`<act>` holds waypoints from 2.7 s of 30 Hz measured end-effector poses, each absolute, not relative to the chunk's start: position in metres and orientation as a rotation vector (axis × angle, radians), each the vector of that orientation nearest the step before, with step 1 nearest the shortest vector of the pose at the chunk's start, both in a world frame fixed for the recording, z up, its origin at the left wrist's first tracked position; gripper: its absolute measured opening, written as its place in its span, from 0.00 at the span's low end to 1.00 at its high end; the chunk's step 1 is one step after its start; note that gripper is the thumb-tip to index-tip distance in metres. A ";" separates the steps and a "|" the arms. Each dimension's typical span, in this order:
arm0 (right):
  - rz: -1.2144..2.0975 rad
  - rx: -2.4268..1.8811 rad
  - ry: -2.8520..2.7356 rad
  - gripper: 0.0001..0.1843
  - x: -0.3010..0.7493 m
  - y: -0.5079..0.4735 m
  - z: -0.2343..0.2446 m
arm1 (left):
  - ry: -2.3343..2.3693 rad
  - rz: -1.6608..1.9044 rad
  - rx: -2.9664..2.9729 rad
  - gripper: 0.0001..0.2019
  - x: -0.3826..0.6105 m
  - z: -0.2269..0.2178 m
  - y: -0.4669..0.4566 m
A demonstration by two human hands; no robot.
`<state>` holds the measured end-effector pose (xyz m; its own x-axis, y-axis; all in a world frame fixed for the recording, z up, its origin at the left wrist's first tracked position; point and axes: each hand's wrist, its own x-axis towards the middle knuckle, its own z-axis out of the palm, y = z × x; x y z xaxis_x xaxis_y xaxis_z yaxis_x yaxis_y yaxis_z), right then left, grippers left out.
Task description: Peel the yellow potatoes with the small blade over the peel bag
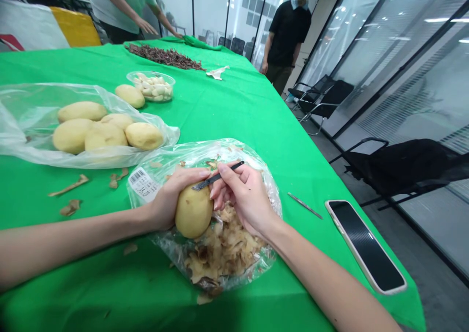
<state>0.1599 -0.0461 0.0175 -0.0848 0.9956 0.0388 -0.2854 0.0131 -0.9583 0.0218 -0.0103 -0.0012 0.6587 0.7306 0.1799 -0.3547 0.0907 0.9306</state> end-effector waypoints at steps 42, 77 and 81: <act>1.335 -0.936 -1.131 0.20 0.163 -0.048 0.017 | 0.360 0.801 1.184 0.18 0.023 -0.003 -0.009; 1.310 -0.831 -1.245 0.14 0.168 -0.048 0.011 | 0.392 0.854 1.238 0.18 0.023 -0.001 -0.009; 1.305 -0.847 -1.236 0.15 0.168 -0.047 0.011 | 0.321 0.780 1.201 0.19 0.023 -0.004 -0.008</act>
